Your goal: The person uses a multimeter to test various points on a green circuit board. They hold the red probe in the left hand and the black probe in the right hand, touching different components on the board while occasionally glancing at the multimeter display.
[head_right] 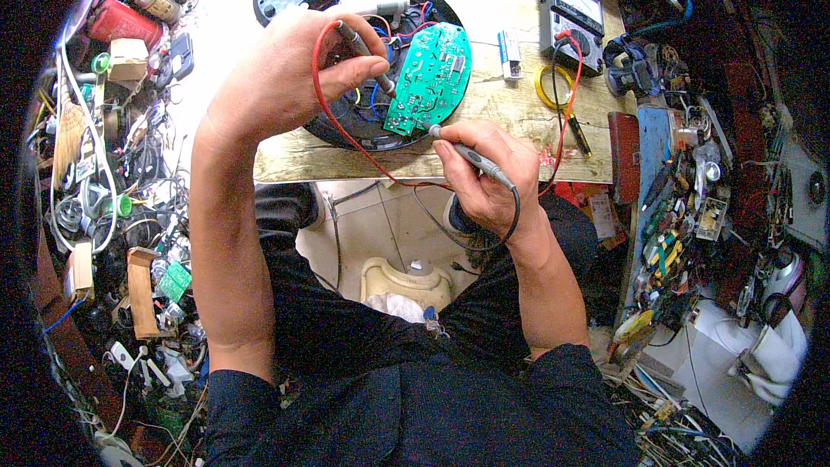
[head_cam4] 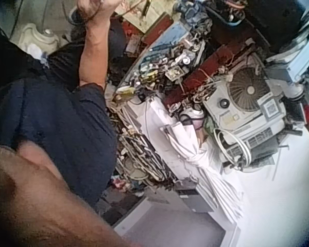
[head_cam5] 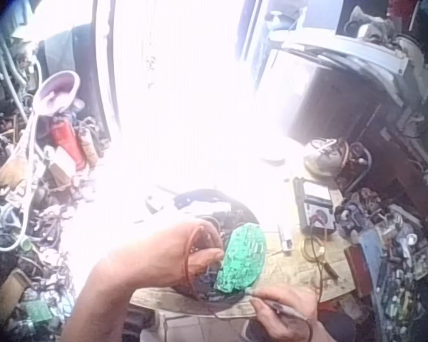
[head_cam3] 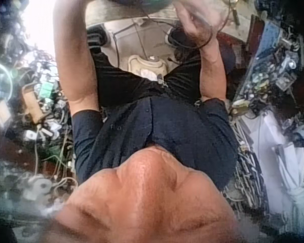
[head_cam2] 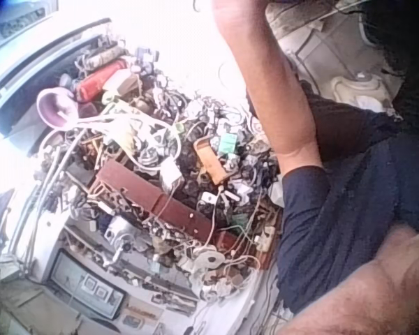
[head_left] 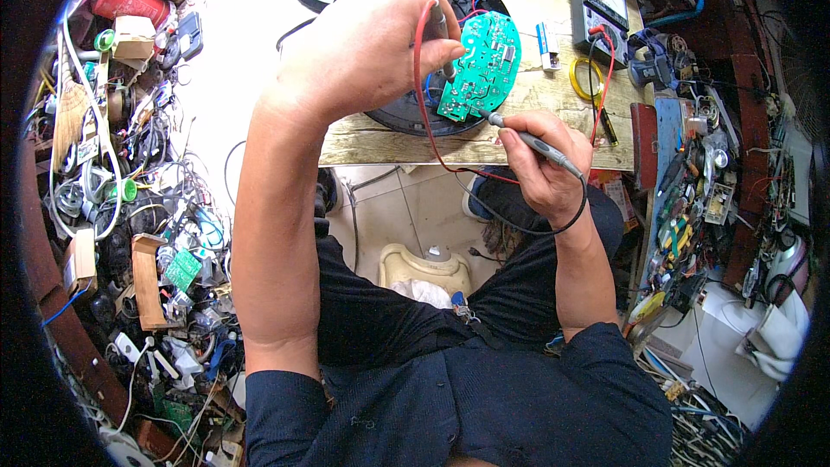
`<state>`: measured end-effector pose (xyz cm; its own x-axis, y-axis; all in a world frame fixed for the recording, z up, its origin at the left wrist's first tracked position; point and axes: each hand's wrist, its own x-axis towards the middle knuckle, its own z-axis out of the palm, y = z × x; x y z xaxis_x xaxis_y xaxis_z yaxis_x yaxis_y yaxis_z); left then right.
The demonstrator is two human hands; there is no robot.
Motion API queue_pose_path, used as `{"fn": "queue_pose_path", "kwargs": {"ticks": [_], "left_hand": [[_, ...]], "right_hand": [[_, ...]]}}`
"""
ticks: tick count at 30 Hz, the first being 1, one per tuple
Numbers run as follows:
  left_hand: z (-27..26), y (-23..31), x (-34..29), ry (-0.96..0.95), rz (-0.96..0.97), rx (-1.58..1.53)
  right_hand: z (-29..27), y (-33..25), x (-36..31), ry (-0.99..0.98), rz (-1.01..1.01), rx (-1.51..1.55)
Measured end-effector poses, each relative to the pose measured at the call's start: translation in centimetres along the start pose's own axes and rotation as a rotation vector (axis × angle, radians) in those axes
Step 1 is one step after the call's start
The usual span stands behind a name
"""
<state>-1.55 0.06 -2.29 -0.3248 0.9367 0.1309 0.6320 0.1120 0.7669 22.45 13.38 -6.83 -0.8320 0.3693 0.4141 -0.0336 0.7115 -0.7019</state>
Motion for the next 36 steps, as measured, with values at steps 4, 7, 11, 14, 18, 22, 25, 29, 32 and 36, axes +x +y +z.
{"fn": "queue_pose_path", "kwargs": {"ticks": [4, 7, 11, 14, 18, 22, 25, 29, 32, 36], "left_hand": [[0.46, -0.43, 0.11, 0.026, 0.010, -0.049], [0.17, -0.40, 0.19, -0.008, 0.026, 0.032], [0.09, -0.09, 0.17, -0.013, 0.005, 0.033], [0.22, -0.16, 0.05, -0.010, -0.016, 0.026], [0.28, -0.47, -0.02, -0.007, 0.003, -0.015], [0.55, -0.66, -0.05, 0.021, 0.033, -0.024], [0.16, 0.01, 0.05, -0.010, -0.029, -0.031], [0.20, -0.13, 0.12, -0.013, -0.006, -0.017], [0.20, -0.19, 0.04, 0.000, 0.011, 0.000], [0.31, -0.32, 0.05, 0.016, 0.009, -0.026]], "right_hand": [[-0.08, -0.11, 0.03, -0.004, 0.006, -0.019], [-0.14, 0.00, 0.08, -0.010, 0.004, -0.014], [-0.26, -0.11, 0.24, -0.024, -0.004, -0.013], [-0.30, -0.13, 0.21, -0.032, 0.009, -0.009], [-0.39, -0.14, 0.18, -0.030, 0.003, -0.013], [-0.39, -0.14, 0.15, -0.034, 0.022, 0.001], [-0.33, -0.21, 0.09, -0.027, 0.052, 0.012], [-0.40, -0.17, 0.17, -0.034, 0.043, 0.010], [-0.31, -0.28, 0.23, -0.031, 0.038, 0.008], [-0.52, -0.50, 0.19, -0.048, 0.073, 0.011]]}}
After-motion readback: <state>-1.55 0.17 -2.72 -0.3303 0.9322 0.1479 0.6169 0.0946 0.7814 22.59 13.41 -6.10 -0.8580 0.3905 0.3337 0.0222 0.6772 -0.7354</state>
